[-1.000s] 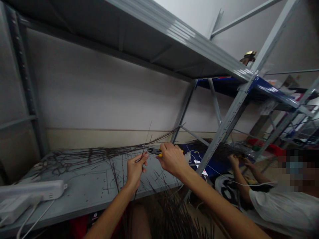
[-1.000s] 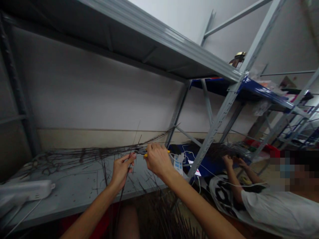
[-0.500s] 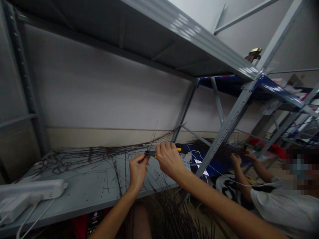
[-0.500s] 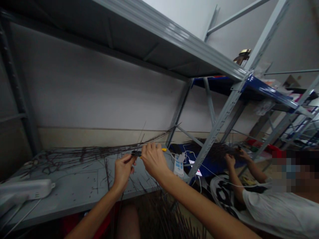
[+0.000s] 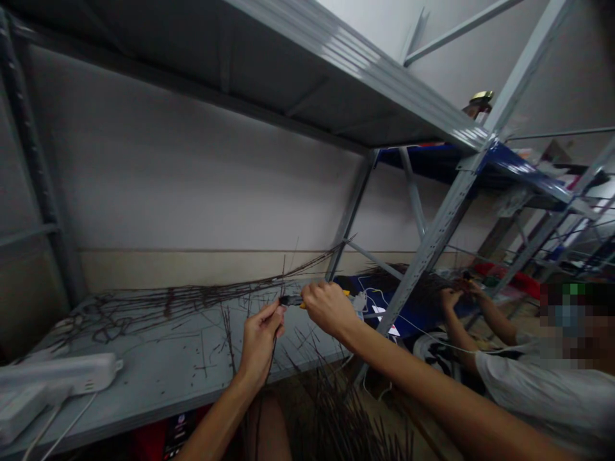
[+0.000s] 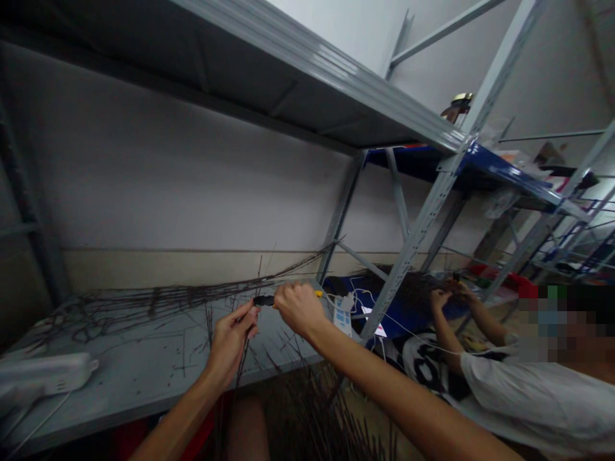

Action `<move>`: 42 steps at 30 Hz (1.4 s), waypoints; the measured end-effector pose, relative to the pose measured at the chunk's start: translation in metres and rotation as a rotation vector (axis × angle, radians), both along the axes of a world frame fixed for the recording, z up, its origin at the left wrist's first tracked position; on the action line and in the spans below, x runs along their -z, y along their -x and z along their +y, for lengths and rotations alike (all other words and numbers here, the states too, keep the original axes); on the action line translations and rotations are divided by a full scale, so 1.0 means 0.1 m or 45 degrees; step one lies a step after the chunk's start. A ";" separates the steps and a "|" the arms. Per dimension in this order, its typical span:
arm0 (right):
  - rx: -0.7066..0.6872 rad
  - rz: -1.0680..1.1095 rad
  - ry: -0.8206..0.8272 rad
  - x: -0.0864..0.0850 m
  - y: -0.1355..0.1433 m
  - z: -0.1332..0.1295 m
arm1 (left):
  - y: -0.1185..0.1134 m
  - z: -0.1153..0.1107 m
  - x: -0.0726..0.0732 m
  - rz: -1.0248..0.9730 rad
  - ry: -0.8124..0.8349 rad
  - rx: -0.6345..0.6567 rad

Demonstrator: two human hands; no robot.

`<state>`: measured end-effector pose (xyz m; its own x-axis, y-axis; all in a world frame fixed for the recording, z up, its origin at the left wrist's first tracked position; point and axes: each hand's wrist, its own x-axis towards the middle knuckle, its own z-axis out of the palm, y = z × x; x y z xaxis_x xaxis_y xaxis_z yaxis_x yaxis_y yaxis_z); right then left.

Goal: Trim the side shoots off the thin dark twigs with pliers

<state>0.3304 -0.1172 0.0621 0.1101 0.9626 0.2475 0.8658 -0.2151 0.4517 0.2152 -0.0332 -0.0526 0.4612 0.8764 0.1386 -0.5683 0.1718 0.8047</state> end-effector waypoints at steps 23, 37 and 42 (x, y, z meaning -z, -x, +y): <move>0.177 0.554 -0.122 -0.01 -0.13 -0.02 | 0.14 0.05 -0.11 0.048 0.047 -0.006; 0.108 0.766 -0.309 0.21 -0.16 0.20 | 0.13 0.02 -0.13 -0.095 -0.004 0.080; 0.094 0.996 -0.419 0.48 -0.15 0.14 | 0.18 0.08 -0.08 -0.134 0.040 0.018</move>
<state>0.3456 -0.1034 0.0142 0.4256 0.8386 0.3399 0.8812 -0.2987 -0.3664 0.1977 -0.0256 -0.0450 0.4579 0.8745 0.1597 -0.6467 0.2045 0.7348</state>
